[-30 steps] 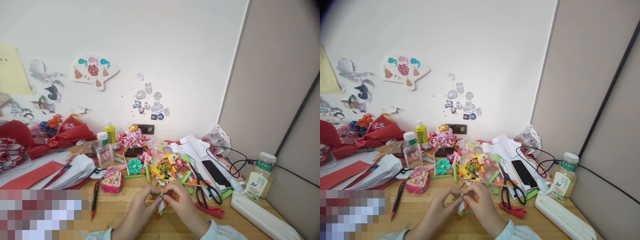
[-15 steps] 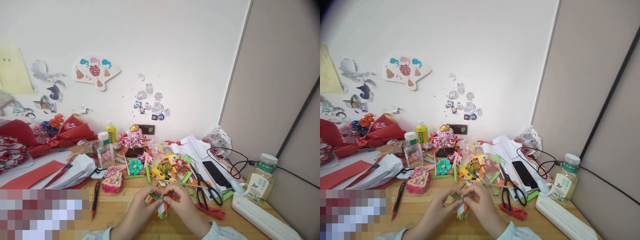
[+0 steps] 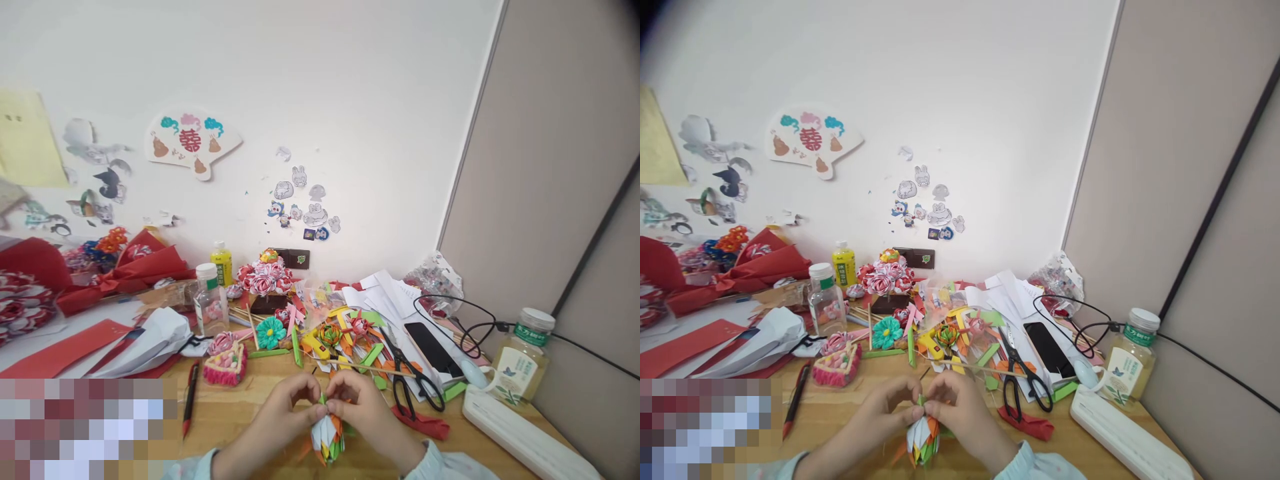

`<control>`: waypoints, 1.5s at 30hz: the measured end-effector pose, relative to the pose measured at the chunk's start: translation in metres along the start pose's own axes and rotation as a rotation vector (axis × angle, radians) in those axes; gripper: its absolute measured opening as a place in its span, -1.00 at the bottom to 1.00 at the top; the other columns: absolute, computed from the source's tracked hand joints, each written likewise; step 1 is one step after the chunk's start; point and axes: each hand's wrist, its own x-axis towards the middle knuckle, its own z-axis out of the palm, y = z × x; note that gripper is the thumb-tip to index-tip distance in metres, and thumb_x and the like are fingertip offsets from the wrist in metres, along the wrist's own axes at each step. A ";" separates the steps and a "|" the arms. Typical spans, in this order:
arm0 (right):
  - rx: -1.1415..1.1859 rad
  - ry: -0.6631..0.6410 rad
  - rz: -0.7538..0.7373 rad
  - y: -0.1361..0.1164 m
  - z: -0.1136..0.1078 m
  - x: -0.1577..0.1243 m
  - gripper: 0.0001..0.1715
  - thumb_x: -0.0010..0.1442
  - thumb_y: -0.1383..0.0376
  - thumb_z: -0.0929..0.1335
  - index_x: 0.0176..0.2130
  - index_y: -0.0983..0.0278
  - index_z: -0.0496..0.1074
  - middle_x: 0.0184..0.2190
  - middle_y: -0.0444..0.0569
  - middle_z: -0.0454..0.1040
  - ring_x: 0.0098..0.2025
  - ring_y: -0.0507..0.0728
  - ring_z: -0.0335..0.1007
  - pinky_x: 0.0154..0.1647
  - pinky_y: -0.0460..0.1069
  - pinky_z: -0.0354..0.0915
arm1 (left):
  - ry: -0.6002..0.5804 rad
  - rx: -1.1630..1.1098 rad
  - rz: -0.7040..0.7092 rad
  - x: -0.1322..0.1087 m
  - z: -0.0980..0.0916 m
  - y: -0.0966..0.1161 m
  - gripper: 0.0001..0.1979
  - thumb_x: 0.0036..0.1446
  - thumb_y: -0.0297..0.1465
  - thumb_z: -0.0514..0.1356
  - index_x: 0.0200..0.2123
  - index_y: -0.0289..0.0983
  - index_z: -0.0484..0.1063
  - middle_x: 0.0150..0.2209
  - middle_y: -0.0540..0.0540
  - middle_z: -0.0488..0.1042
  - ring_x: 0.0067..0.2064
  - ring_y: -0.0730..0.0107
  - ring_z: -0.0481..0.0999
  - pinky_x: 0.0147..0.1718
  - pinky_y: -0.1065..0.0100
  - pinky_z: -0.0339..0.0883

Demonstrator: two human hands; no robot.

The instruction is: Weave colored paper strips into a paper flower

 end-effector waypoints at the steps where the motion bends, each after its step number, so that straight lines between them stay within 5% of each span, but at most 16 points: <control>1: 0.011 -0.015 0.025 0.001 -0.001 0.000 -0.87 -0.04 0.36 0.39 -0.41 0.30 0.35 -0.49 -0.14 0.34 -0.41 0.05 0.28 -0.40 -0.08 0.20 | -0.026 -0.025 -0.012 0.001 0.000 -0.002 -0.68 -0.11 -0.16 0.27 -0.50 -0.29 0.32 -0.50 0.02 0.38 -0.41 0.40 0.35 -0.40 0.42 0.20; 9: -0.055 0.010 0.085 0.016 0.001 0.005 -0.88 -0.09 0.42 0.37 -0.46 0.32 0.31 -0.53 -0.16 0.33 -0.47 0.03 0.26 -0.45 -0.10 0.18 | -0.015 -0.020 -0.103 0.005 0.004 -0.012 -0.66 -0.17 -0.16 0.29 -0.55 -0.29 0.28 -0.62 0.11 0.23 -0.54 0.50 0.19 -0.55 0.45 0.01; 27: -0.427 0.096 -0.051 0.006 0.006 0.000 -0.85 -0.14 0.53 0.30 -0.56 0.31 0.26 -0.58 -0.20 0.28 -0.50 0.00 0.21 -0.52 -0.16 0.07 | 0.060 0.274 -0.073 0.002 0.002 -0.002 -0.89 -0.18 -0.51 0.18 -0.64 -0.28 0.28 -0.58 0.08 0.31 -0.46 0.43 0.29 -0.45 0.44 0.13; 34: -0.460 0.094 -0.026 0.005 0.008 0.000 -0.82 -0.16 0.56 0.29 -0.58 0.31 0.25 -0.60 -0.20 0.27 -0.52 -0.02 0.18 -0.54 -0.17 0.06 | -0.065 0.116 -0.218 0.006 0.001 -0.008 -0.86 -0.18 -0.35 0.21 -0.54 -0.33 0.38 -0.59 0.07 0.35 -0.52 0.47 0.29 -0.52 0.44 0.17; 45: -0.458 0.067 0.024 -0.008 0.012 -0.004 -0.79 -0.18 0.55 0.29 -0.61 0.29 0.20 -0.62 -0.22 0.24 -0.54 -0.02 0.16 -0.56 -0.16 0.03 | -0.075 0.172 -0.209 0.004 -0.004 -0.010 -0.95 -0.20 -0.45 0.19 -0.58 -0.32 0.37 -0.60 0.08 0.38 -0.52 0.48 0.32 -0.54 0.47 0.17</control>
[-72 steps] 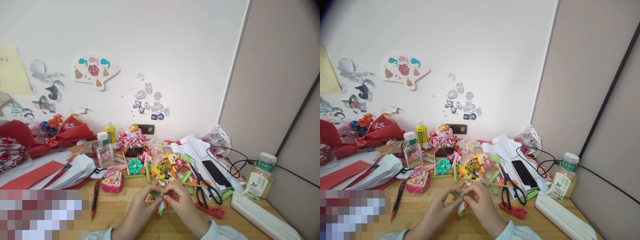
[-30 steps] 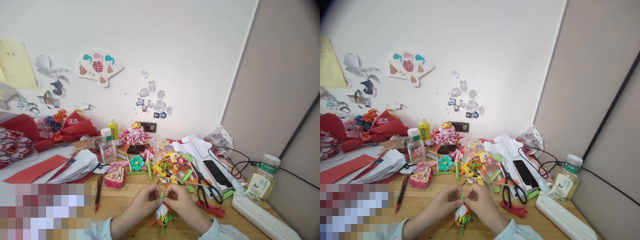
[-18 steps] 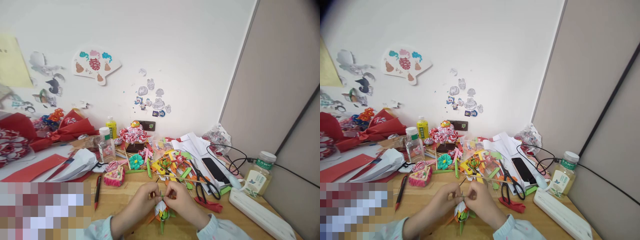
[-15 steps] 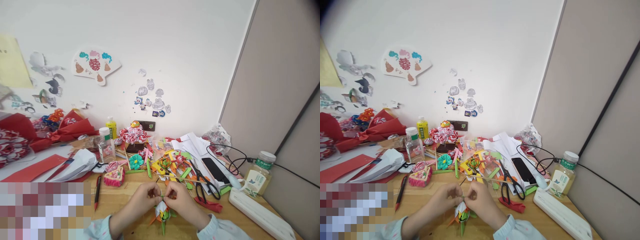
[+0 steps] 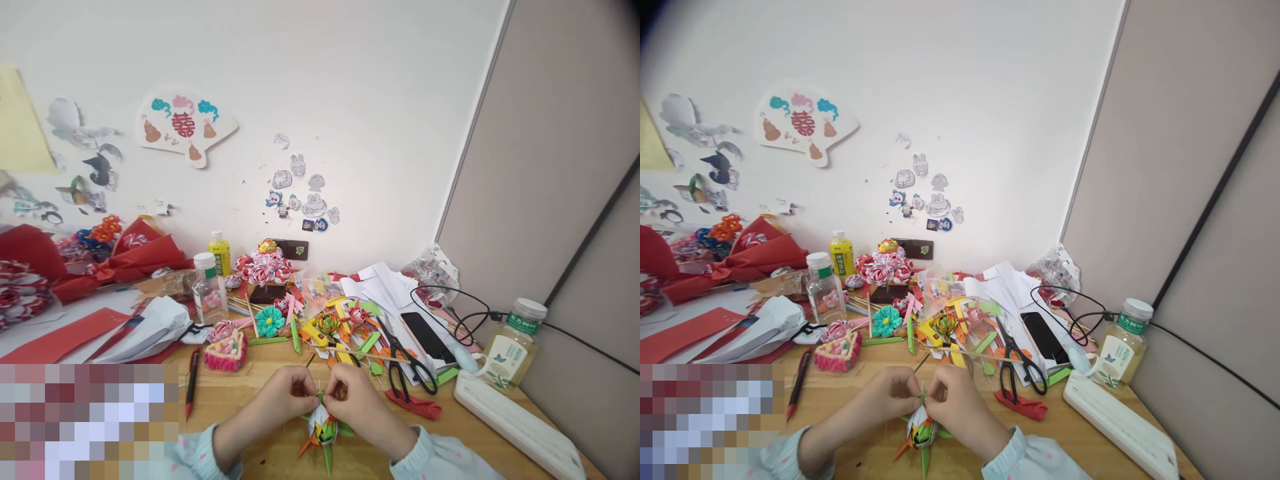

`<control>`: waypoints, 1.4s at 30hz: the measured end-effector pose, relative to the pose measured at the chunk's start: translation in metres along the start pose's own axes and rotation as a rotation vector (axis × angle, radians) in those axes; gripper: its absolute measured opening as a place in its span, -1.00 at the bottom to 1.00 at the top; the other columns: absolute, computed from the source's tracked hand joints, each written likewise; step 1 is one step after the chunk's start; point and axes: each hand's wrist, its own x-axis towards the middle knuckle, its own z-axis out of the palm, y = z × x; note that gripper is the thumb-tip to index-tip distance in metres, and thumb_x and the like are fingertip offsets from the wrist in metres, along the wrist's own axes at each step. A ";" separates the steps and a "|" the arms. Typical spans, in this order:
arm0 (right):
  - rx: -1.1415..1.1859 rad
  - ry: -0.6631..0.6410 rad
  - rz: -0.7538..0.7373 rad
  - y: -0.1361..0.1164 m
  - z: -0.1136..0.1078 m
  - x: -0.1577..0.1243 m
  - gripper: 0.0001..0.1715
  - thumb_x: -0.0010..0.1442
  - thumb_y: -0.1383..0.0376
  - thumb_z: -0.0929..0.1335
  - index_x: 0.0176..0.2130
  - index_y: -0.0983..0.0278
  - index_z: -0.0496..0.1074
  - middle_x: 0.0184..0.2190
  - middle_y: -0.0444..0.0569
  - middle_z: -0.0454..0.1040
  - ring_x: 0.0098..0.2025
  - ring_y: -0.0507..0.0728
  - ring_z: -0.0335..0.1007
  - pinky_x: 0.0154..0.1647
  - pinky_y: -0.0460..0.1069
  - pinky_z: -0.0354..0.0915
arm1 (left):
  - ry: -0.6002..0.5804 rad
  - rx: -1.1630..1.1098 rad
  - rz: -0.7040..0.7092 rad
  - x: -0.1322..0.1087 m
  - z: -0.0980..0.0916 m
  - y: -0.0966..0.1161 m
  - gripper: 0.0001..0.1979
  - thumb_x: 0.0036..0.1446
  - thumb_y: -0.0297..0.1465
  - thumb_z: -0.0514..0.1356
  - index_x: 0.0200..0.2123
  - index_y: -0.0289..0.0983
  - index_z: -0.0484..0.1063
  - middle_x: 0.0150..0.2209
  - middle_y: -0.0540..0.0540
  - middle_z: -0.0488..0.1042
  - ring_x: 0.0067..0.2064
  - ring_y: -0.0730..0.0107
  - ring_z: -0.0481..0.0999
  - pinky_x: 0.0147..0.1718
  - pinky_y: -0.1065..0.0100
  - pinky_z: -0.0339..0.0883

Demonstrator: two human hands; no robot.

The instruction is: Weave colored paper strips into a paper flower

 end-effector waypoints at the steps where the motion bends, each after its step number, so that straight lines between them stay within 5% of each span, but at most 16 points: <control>1: 0.003 -0.008 -0.003 0.001 0.001 0.000 -0.79 -0.18 0.55 0.29 -0.61 0.29 0.20 -0.61 -0.22 0.25 -0.53 -0.02 0.17 -0.55 -0.16 0.04 | -0.001 0.002 -0.001 0.000 0.000 0.000 -0.95 -0.21 -0.46 0.19 -0.59 -0.31 0.36 -0.61 0.09 0.37 -0.53 0.49 0.31 -0.55 0.47 0.16; 18: 0.060 -0.071 0.056 0.015 0.007 0.002 -0.79 -0.24 0.57 0.25 -0.54 0.31 0.31 -0.62 -0.23 0.27 -0.55 -0.04 0.17 -0.57 -0.17 0.05 | 0.034 0.040 -0.010 0.002 0.012 0.000 -0.89 -0.32 -0.56 0.14 -0.67 -0.29 0.25 -0.65 0.13 0.27 -0.56 0.54 0.20 -0.57 0.49 0.04; 23: 0.144 -0.089 0.041 0.012 -0.001 0.002 -0.89 -0.14 0.50 0.29 -0.54 0.32 0.36 -0.61 -0.21 0.32 -0.53 -0.03 0.22 -0.54 -0.17 0.10 | -0.012 -0.048 -0.039 0.000 0.005 0.007 -0.81 -0.17 -0.33 0.22 -0.61 -0.30 0.29 -0.62 0.09 0.31 -0.54 0.49 0.28 -0.54 0.45 0.13; 26: 0.214 -0.079 0.037 0.010 -0.004 0.003 -0.90 -0.09 0.47 0.31 -0.50 0.32 0.40 -0.57 -0.19 0.36 -0.49 -0.01 0.28 -0.49 -0.15 0.17 | -0.072 -0.307 -0.105 0.000 0.000 0.007 -0.65 -0.05 -0.10 0.17 -0.51 -0.31 0.33 -0.58 0.06 0.37 -0.51 0.47 0.36 -0.48 0.43 0.20; 33: 0.219 -0.071 0.054 0.010 0.000 0.004 -0.89 -0.09 0.47 0.35 -0.46 0.33 0.46 -0.51 -0.12 0.45 -0.43 0.05 0.37 -0.40 -0.10 0.26 | -0.173 -0.487 -0.113 0.002 0.000 -0.004 -0.57 -0.20 -0.11 0.33 -0.39 -0.34 0.39 -0.54 0.03 0.43 -0.50 0.49 0.39 -0.47 0.43 0.21; 42: 0.042 -0.065 -0.111 0.006 -0.010 0.004 -0.81 -0.05 0.51 0.36 -0.47 0.26 0.52 -0.48 -0.11 0.49 -0.37 0.07 0.39 -0.32 -0.08 0.27 | -0.083 -0.413 -0.143 -0.004 0.004 0.011 -0.59 -0.18 -0.06 0.29 -0.53 -0.31 0.34 -0.58 0.10 0.33 -0.50 0.50 0.32 -0.47 0.44 0.16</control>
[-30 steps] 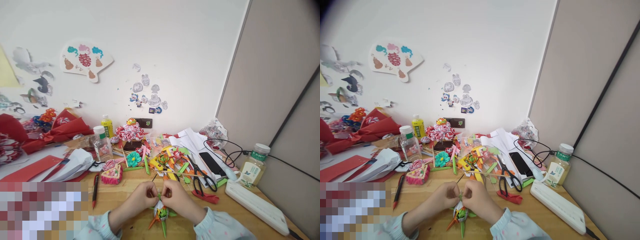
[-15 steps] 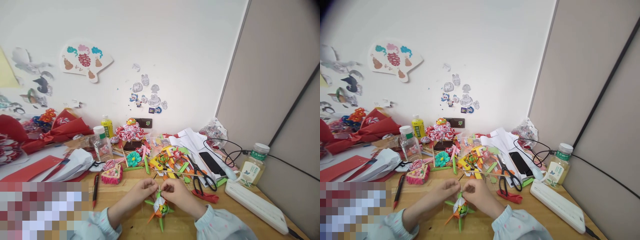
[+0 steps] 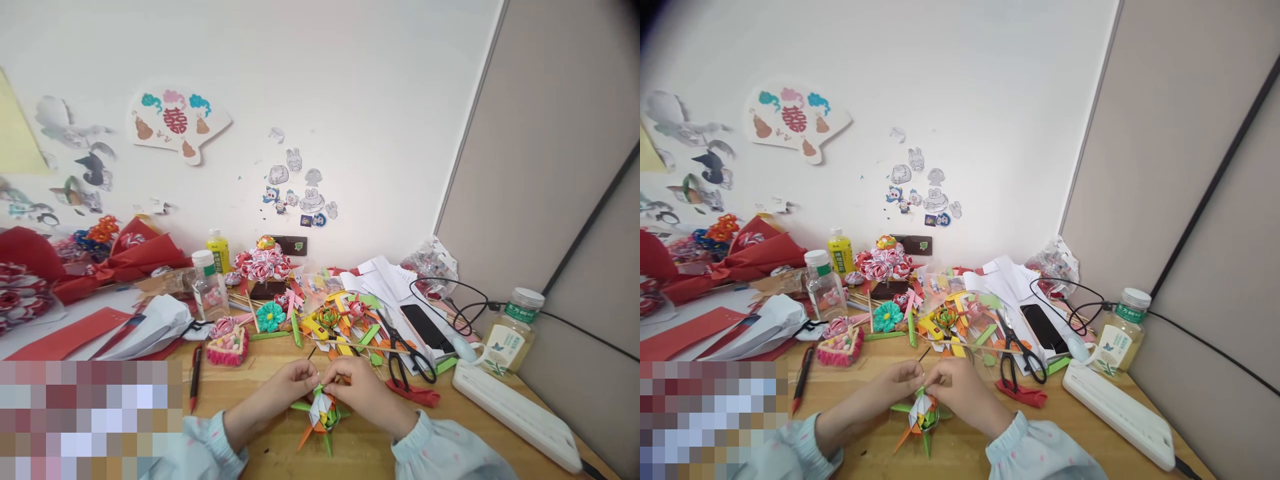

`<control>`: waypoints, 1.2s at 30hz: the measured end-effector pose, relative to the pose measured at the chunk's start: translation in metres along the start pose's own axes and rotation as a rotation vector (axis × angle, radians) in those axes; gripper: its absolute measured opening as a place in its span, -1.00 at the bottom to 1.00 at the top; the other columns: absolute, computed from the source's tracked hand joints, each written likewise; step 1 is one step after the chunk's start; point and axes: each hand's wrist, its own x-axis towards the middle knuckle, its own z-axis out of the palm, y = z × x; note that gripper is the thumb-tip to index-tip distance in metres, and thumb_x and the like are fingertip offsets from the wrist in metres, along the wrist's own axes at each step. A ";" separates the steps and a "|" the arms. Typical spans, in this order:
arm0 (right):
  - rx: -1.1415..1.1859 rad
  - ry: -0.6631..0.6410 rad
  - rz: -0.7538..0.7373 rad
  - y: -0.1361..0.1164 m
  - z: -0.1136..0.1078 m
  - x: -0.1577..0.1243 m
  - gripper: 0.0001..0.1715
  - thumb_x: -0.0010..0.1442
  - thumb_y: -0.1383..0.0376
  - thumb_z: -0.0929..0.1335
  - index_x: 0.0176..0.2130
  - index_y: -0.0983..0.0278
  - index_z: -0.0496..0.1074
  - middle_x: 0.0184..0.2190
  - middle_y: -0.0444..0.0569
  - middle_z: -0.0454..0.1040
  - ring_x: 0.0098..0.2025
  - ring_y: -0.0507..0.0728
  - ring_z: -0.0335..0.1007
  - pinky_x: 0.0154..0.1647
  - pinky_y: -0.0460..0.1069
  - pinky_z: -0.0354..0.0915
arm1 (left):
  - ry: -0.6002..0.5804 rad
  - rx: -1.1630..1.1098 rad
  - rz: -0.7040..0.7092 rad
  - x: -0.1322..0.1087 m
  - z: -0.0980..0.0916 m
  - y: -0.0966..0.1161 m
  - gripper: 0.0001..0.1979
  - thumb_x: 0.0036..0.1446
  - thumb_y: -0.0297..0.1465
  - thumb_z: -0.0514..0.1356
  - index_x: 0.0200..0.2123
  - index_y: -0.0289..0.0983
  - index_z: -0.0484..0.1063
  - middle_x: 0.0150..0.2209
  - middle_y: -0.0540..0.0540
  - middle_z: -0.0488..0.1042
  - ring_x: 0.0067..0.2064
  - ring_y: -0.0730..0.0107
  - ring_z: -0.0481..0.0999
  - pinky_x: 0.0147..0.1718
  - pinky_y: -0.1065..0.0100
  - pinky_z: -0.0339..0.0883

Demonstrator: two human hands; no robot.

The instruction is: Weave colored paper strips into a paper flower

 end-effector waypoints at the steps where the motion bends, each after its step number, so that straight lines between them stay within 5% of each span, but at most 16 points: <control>1: -0.008 -0.002 -0.011 0.001 -0.001 0.000 -0.81 -0.04 0.51 0.36 -0.47 0.25 0.52 -0.48 -0.11 0.49 -0.37 0.07 0.39 -0.31 -0.08 0.27 | 0.011 0.000 0.003 0.000 0.000 -0.001 -0.60 -0.17 -0.07 0.28 -0.52 -0.30 0.34 -0.58 0.10 0.33 -0.50 0.50 0.32 -0.47 0.43 0.16; 11: 0.001 -0.073 -0.056 -0.006 -0.005 -0.001 -0.80 0.00 0.50 0.36 -0.40 0.25 0.52 -0.41 -0.09 0.50 -0.30 0.09 0.40 -0.23 -0.05 0.27 | 0.068 -0.058 -0.032 0.009 -0.004 -0.021 -0.61 -0.17 -0.09 0.28 -0.47 -0.27 0.27 -0.56 0.10 0.30 -0.52 0.48 0.31 -0.58 0.46 0.20; 20: 0.130 -0.076 0.057 -0.005 0.000 -0.004 -0.76 0.15 0.36 0.26 -0.18 0.25 0.44 -0.27 -0.05 0.48 -0.21 0.11 0.39 -0.24 -0.05 0.29 | 0.137 -0.020 -0.069 0.004 0.003 -0.008 -0.61 -0.16 -0.08 0.25 -0.48 -0.26 0.25 -0.55 0.12 0.27 -0.49 0.49 0.31 -0.59 0.49 0.21; 30: 0.094 -0.072 -0.145 -0.004 0.001 -0.002 -0.74 0.19 0.20 0.29 -0.35 0.29 0.51 -0.33 0.01 0.48 -0.21 0.12 0.36 -0.12 0.00 0.24 | 0.214 -0.015 -0.046 0.010 0.000 -0.019 -0.65 -0.15 -0.11 0.22 -0.50 -0.25 0.24 -0.62 0.14 0.25 -0.57 0.50 0.28 -0.62 0.46 0.20; 36: 0.125 -0.098 -0.093 -0.008 -0.002 -0.002 -0.63 0.20 0.10 0.26 -0.31 0.29 0.53 -0.31 0.03 0.46 -0.20 0.14 0.36 -0.15 0.01 0.27 | 0.237 -0.021 -0.025 0.012 0.001 -0.020 -0.65 -0.19 -0.12 0.25 -0.55 -0.25 0.23 -0.64 0.14 0.28 -0.58 0.50 0.30 -0.60 0.46 0.16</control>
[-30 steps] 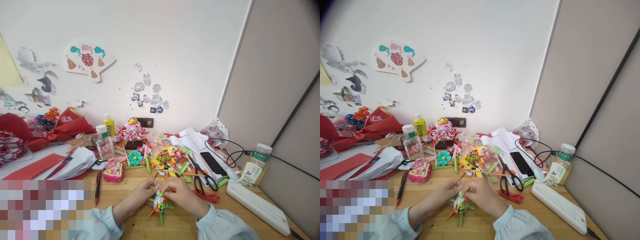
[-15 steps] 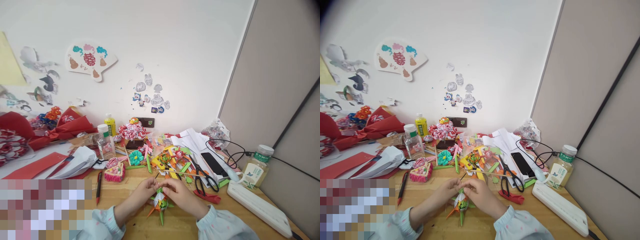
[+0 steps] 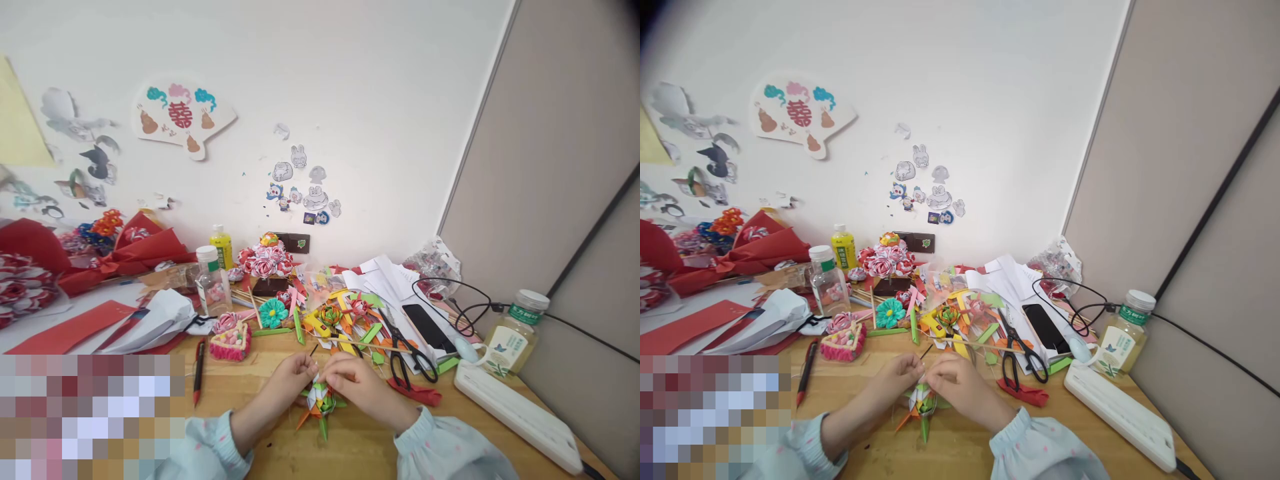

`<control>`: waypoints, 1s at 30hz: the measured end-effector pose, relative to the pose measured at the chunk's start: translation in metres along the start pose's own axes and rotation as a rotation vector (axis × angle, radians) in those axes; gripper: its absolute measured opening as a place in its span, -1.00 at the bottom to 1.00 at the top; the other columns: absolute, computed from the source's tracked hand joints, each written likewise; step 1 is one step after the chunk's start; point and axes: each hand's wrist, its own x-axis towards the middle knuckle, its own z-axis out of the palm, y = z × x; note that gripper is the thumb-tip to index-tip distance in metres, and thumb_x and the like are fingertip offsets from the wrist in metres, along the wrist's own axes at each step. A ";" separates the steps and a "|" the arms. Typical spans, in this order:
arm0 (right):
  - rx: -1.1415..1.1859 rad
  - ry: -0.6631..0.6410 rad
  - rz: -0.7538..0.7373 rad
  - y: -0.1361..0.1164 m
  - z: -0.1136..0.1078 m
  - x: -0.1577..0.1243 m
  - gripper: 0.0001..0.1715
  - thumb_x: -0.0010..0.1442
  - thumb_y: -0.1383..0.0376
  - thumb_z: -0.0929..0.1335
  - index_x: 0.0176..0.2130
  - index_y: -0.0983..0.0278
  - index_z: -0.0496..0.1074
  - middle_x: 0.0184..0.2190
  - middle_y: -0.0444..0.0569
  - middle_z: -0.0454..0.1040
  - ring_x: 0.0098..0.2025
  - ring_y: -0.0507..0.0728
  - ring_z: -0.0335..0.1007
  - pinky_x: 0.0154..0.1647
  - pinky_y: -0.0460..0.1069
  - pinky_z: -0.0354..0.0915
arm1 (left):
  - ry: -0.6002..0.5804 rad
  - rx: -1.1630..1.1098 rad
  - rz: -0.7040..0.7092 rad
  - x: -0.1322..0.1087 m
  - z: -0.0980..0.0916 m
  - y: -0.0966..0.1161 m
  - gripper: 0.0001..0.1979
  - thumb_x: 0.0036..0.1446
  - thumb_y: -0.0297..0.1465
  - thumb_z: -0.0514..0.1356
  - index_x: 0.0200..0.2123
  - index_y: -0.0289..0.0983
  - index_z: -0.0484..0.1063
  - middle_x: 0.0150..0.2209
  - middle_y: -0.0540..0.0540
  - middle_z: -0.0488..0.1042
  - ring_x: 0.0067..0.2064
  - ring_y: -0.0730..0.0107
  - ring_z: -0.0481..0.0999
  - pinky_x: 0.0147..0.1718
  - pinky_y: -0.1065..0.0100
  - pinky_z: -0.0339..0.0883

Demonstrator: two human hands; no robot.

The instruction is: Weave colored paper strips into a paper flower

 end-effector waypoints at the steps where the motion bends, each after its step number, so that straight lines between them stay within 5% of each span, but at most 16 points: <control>1: 0.000 0.008 0.012 0.000 0.000 0.000 -0.63 0.19 0.09 0.27 -0.27 0.28 0.52 -0.29 0.03 0.46 -0.19 0.14 0.36 -0.14 0.02 0.27 | 0.003 -0.002 0.000 0.000 0.000 0.000 -0.66 -0.19 -0.12 0.25 -0.54 -0.25 0.24 -0.64 0.14 0.28 -0.58 0.49 0.30 -0.60 0.46 0.16; 10: -0.247 -0.055 -0.135 -0.002 0.000 -0.004 -0.66 0.29 0.19 0.18 -0.16 0.20 0.48 -0.23 -0.02 0.45 -0.12 0.11 0.29 -0.06 0.02 0.20 | 0.030 -0.032 0.038 0.004 -0.004 -0.003 -0.66 -0.21 -0.14 0.28 -0.56 -0.25 0.26 -0.67 0.15 0.27 -0.61 0.51 0.26 -0.62 0.47 0.10; 15: -0.223 0.187 -0.050 0.014 -0.002 -0.004 -0.61 0.28 0.19 0.18 0.08 0.16 0.27 0.04 -0.01 0.31 0.11 0.13 0.14 0.15 0.09 0.03 | 0.068 -0.074 0.136 0.010 -0.012 0.001 -0.58 -0.24 -0.04 0.27 -0.56 -0.26 0.25 -0.61 0.14 0.26 -0.55 0.51 0.26 -0.55 0.46 0.12; 19: -0.148 0.335 0.086 0.036 -0.003 0.001 -0.63 0.26 0.17 0.17 -0.03 0.25 0.35 -0.10 0.05 0.42 -0.03 0.17 0.30 0.03 0.10 0.18 | 0.095 -0.112 0.187 0.011 -0.014 0.006 -0.57 -0.21 -0.02 0.25 -0.56 -0.26 0.24 -0.61 0.14 0.24 -0.54 0.50 0.23 -0.52 0.46 0.13; 24: -0.210 0.307 0.113 0.046 0.002 0.003 -0.74 0.18 0.26 0.26 -0.14 0.26 0.43 -0.14 0.04 0.45 -0.06 0.19 0.33 0.00 0.08 0.20 | 0.119 -0.155 0.213 0.007 -0.010 0.007 -0.62 -0.13 -0.05 0.23 -0.51 -0.25 0.25 -0.54 0.10 0.28 -0.45 0.44 0.31 -0.45 0.43 0.23; 30: -0.226 0.299 0.097 0.045 0.007 0.003 -0.78 0.10 0.36 0.30 -0.20 0.29 0.46 -0.18 0.04 0.46 -0.09 0.19 0.33 -0.03 0.05 0.21 | 0.073 -0.311 0.113 0.009 -0.005 0.003 -0.56 -0.27 -0.05 0.32 -0.45 -0.24 0.29 -0.52 0.08 0.36 -0.47 0.39 0.38 -0.51 0.37 0.30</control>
